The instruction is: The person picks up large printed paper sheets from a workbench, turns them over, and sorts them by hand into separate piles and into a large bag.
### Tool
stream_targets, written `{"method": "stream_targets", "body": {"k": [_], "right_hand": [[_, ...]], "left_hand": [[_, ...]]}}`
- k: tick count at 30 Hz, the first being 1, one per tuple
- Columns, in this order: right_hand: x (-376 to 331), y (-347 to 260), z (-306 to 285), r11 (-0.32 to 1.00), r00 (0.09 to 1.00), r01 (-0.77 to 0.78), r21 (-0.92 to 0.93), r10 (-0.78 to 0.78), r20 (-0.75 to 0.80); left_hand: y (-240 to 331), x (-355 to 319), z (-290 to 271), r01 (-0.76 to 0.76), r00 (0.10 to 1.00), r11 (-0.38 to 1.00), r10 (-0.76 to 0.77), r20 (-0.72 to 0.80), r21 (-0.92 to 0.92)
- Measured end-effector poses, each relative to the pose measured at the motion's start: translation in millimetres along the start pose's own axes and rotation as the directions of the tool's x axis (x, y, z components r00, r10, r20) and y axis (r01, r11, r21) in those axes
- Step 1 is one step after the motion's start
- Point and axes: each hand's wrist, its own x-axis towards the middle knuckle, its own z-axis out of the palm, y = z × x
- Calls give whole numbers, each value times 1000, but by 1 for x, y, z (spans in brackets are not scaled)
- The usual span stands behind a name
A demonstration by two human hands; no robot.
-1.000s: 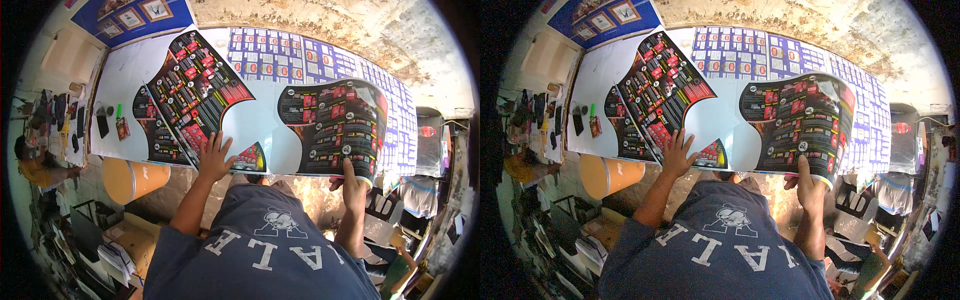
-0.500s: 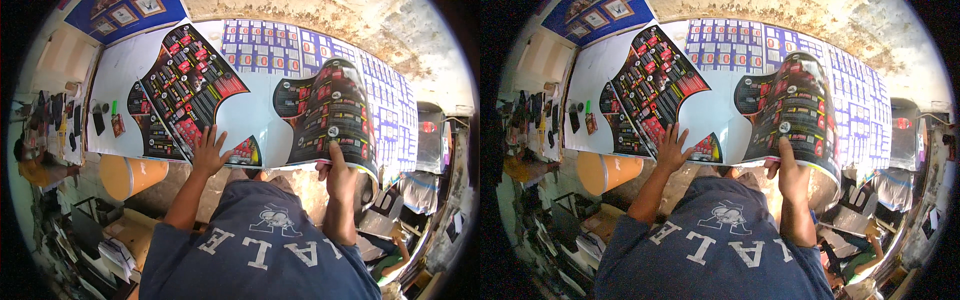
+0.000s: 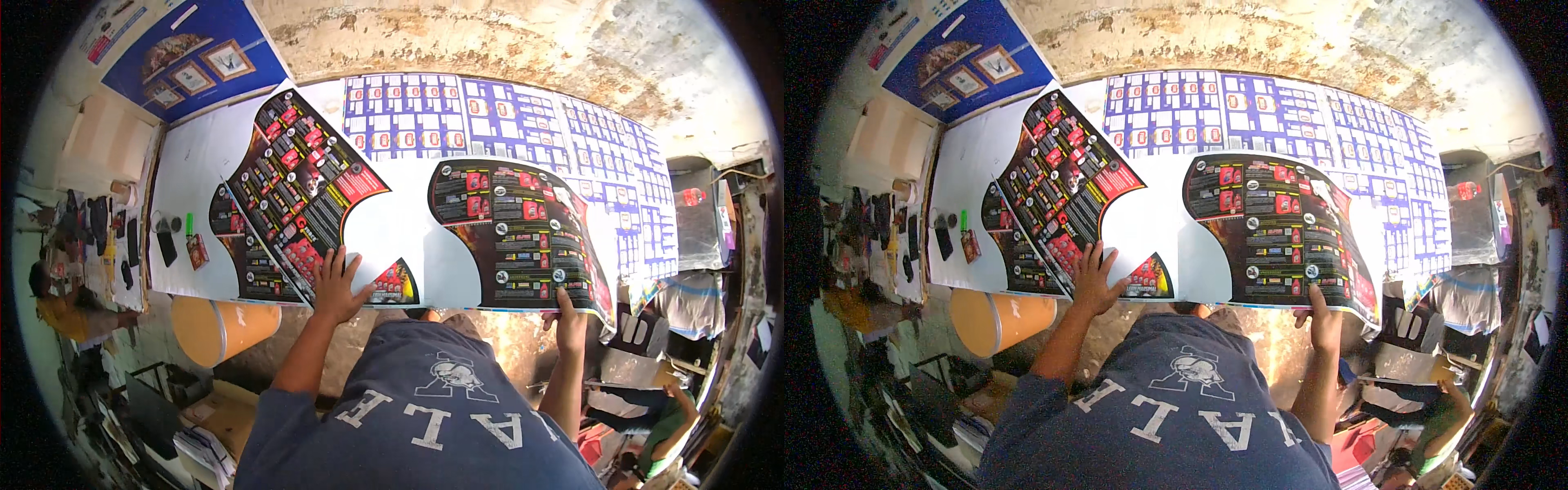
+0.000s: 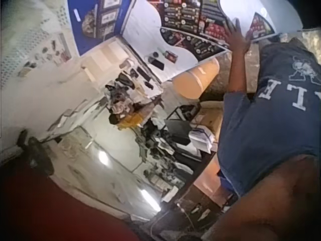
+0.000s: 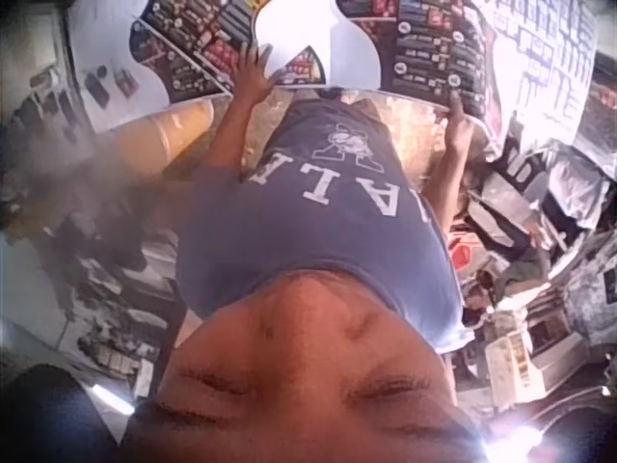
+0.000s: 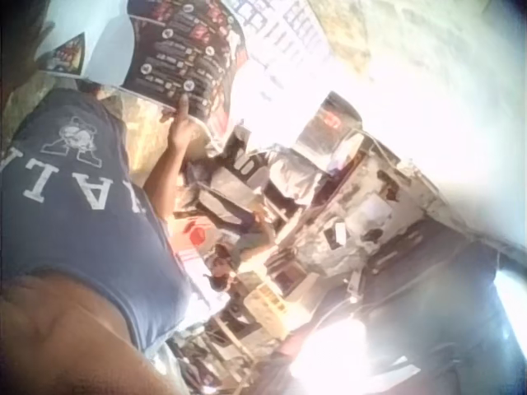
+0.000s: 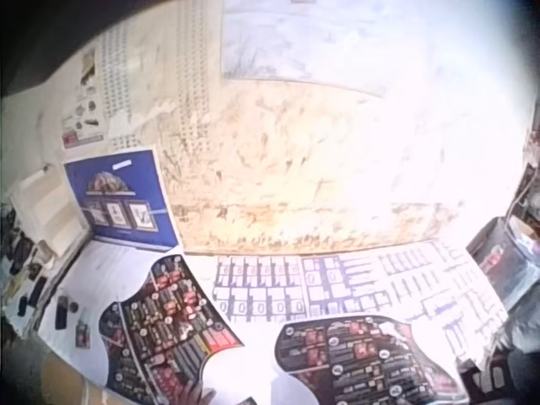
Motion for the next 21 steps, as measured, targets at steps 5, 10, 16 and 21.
{"method": "stream_targets", "body": {"k": [5, 10, 16, 21], "right_hand": [[17, 31, -19, 994, 999, 31, -101, -29, 19], [-20, -14, 13, 984, 978, 149, -103, -131, 163], [-40, -17, 23, 978, 996, 91, -186, -86, 36], [-30, -6, 13, 961, 995, -62, -270, 40, -87]], "left_hand": [[24, 58, -4, -112, 960, 975, 56, -276, -194], [45, 188, 32, -196, 958, 897, 89, -272, -395], [52, 294, 5, -133, 948, 944, 209, 239, -300], [44, 327, 21, -227, 870, 931, 326, 371, -286]]}}
